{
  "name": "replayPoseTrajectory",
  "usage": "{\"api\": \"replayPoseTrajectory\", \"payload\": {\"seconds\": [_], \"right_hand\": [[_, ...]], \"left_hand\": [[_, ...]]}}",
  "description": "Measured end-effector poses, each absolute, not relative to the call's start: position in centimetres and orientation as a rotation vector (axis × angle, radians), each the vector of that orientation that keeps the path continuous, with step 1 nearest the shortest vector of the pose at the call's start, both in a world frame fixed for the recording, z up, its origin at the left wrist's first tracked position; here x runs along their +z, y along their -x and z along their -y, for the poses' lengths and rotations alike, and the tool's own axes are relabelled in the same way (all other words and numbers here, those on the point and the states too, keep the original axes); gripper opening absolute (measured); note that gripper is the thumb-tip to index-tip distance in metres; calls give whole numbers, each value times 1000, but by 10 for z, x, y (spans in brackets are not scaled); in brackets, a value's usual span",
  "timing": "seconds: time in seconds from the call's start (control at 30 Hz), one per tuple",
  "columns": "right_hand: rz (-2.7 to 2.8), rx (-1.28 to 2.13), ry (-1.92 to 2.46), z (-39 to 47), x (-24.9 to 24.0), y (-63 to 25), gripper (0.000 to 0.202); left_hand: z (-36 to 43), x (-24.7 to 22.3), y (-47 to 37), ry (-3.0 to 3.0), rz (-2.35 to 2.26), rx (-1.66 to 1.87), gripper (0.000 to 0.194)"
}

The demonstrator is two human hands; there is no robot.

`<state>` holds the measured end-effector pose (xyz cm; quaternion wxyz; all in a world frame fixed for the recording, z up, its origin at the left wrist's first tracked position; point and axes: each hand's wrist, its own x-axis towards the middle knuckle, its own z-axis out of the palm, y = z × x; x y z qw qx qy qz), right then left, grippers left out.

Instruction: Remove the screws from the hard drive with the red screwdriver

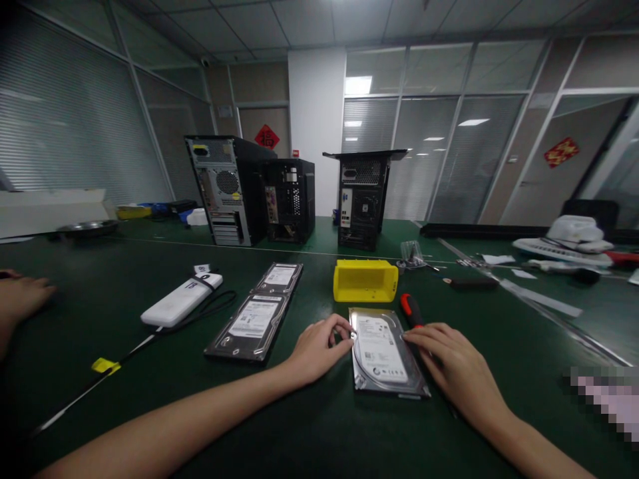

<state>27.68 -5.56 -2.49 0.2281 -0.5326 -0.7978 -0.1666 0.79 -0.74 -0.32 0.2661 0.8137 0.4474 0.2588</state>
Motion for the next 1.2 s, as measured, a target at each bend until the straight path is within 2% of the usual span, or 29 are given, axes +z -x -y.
{"api": "replayPoseTrajectory", "payload": {"seconds": [1.2], "right_hand": [[2226,-559,1464,58,-21,-273,31]], "left_hand": [[9,1,-8,-2195,-1214,671,24]]}}
